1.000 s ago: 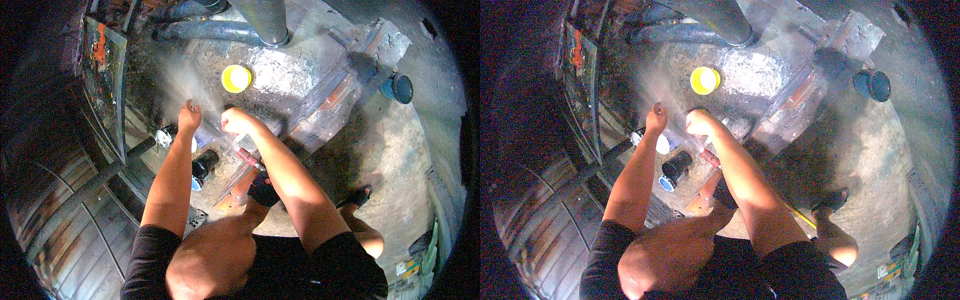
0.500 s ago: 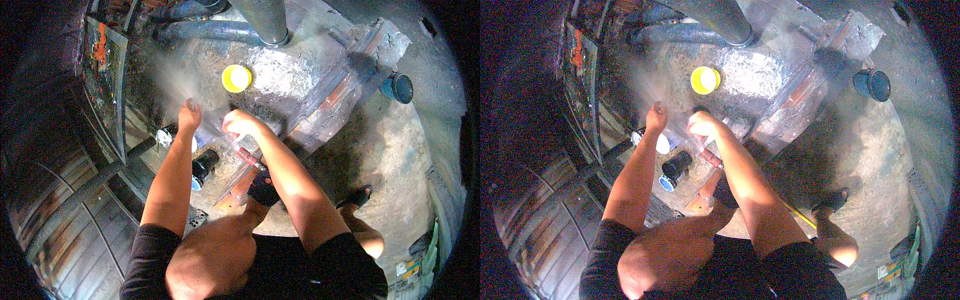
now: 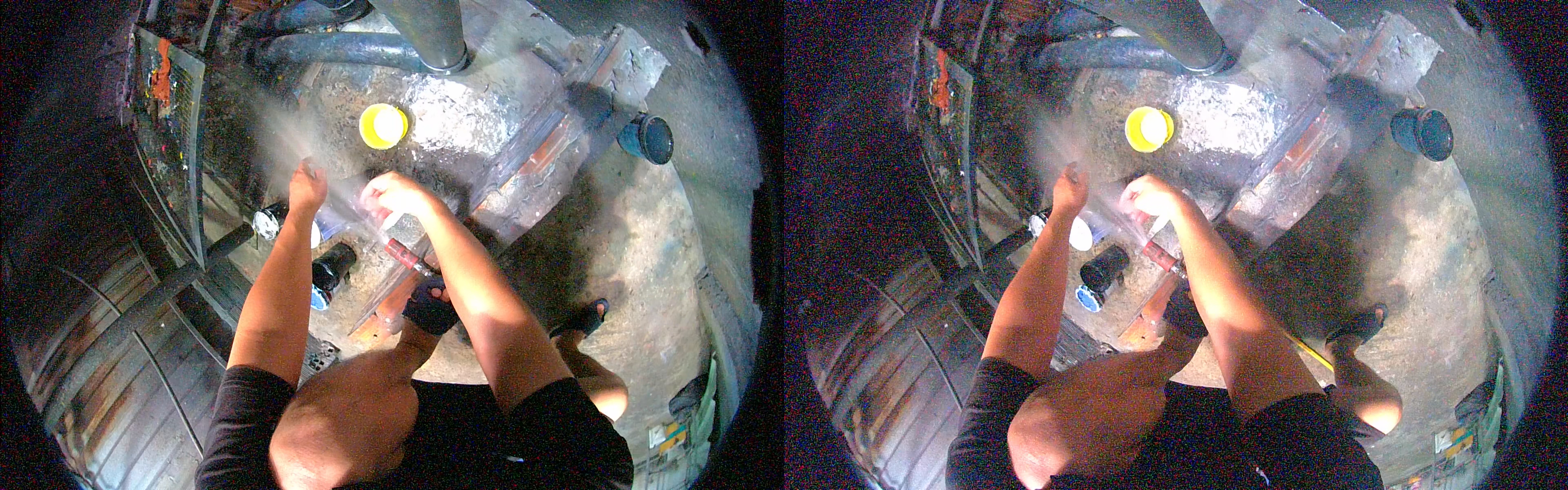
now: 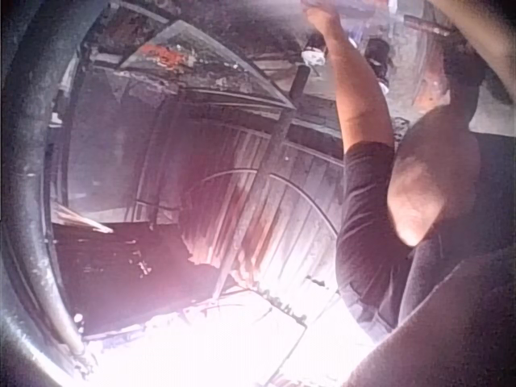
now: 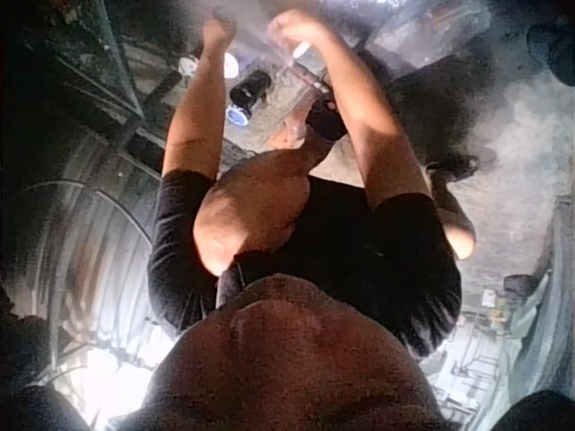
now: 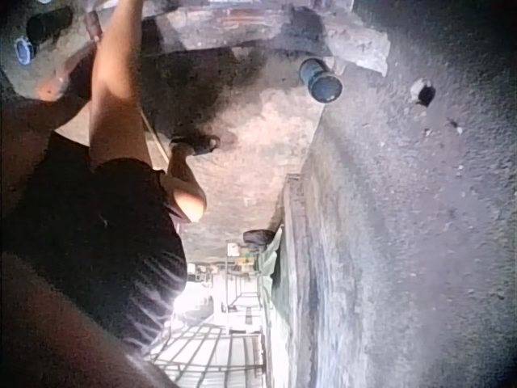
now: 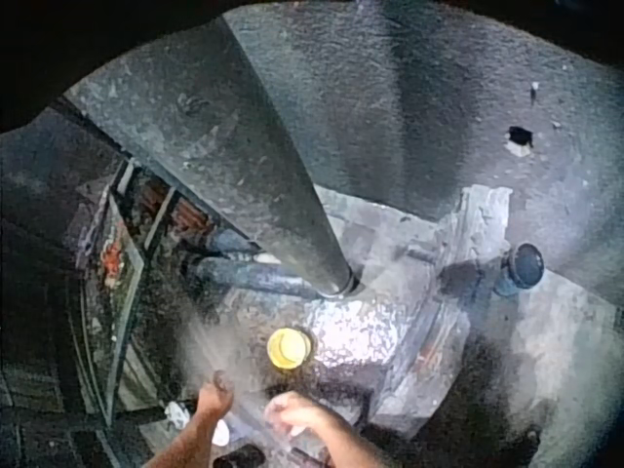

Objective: The person uses a handheld water spray nozzle to rinse several small plastic containers and a metal grate. They pick up each container, spray it with water, and place it back down, repeating the process for multiple items.

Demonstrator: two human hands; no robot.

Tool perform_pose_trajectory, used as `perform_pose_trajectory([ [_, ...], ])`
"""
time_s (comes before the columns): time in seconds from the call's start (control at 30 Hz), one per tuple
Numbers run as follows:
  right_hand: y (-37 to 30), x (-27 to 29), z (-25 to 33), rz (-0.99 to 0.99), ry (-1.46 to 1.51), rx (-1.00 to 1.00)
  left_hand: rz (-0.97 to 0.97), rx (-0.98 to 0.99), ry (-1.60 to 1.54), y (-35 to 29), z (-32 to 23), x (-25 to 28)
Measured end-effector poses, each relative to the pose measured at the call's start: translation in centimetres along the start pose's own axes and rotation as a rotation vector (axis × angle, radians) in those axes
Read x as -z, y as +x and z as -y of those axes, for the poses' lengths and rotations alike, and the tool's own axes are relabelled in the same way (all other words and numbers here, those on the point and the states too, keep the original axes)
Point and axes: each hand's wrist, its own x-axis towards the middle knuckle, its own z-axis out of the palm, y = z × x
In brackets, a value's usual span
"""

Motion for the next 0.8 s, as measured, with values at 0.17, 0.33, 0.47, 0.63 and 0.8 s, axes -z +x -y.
perform_pose_trajectory([
  [0.17, 0.0, 0.5, 0.7, 0.017, -0.115, -0.084, -0.001, 0.024, 0.03, -0.1, 0.0, 0.2],
  [0.33, -0.3, 1.2, 0.8, 0.077, -0.227, -0.129, 0.022, 0.03, 0.032, -0.1, -0.6, 0.4],
  [0.47, -0.5, 1.2, 0.8, 0.12, -0.288, -0.125, -0.005, 0.001, 0.031, -0.3, -0.4, 0.3],
  [0.63, -0.2, 1.5, 0.8, 0.163, -0.445, -0.085, -0.004, 0.0, 0.02, -0.2, -0.6, 0.2],
  [0.8, -0.1, 1.2, 1.6, 0.156, -0.608, -0.102, 0.008, 0.017, 0.013, -0.1, -0.4, 0.1],
])
